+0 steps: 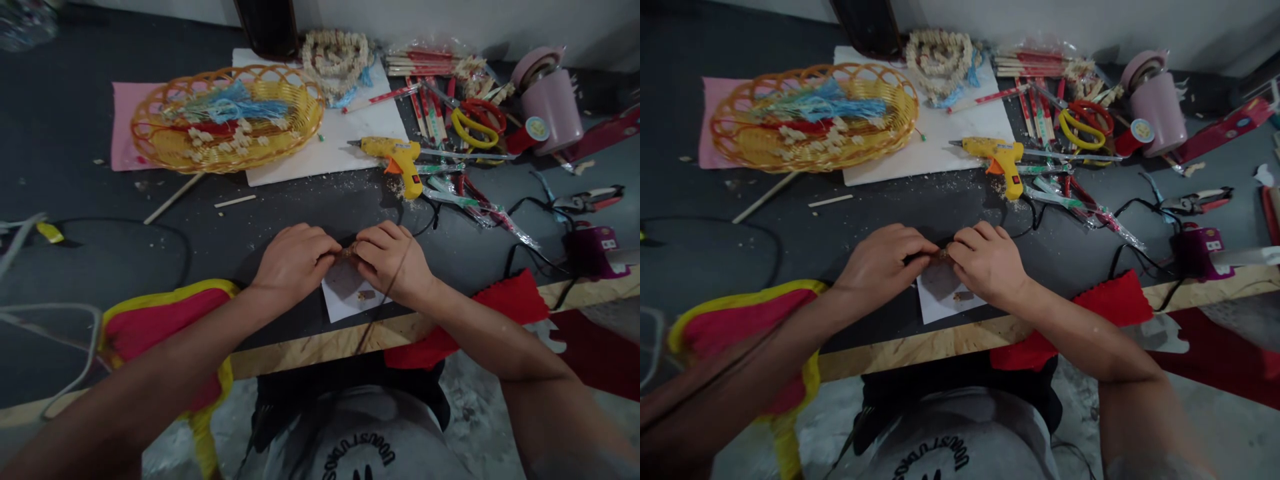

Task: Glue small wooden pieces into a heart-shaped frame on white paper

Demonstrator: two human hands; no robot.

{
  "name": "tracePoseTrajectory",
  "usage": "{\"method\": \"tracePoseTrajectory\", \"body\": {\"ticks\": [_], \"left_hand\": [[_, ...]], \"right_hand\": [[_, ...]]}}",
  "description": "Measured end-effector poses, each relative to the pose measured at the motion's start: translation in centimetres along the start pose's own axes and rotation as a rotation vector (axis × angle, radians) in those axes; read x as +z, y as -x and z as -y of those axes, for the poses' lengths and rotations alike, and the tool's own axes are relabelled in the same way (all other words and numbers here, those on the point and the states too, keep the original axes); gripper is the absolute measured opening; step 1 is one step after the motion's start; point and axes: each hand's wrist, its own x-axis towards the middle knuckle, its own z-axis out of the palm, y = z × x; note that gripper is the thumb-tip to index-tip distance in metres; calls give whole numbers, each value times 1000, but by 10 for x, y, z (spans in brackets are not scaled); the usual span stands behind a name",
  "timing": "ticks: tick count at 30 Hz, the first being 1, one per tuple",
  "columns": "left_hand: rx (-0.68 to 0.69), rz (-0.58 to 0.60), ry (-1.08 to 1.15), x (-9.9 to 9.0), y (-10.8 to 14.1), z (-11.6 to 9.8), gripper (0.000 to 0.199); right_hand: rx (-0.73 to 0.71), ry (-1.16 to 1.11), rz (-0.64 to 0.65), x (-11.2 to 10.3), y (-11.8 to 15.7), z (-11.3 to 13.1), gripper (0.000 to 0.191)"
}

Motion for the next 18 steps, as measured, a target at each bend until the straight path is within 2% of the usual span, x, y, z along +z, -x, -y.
{"method": "tracePoseTrajectory", "body": {"ticks": [18], "left_hand": [[1,-18,18,1,2,3,19]], "right_hand": [[1,-141,-9,-2,-2,-3,17]]}}
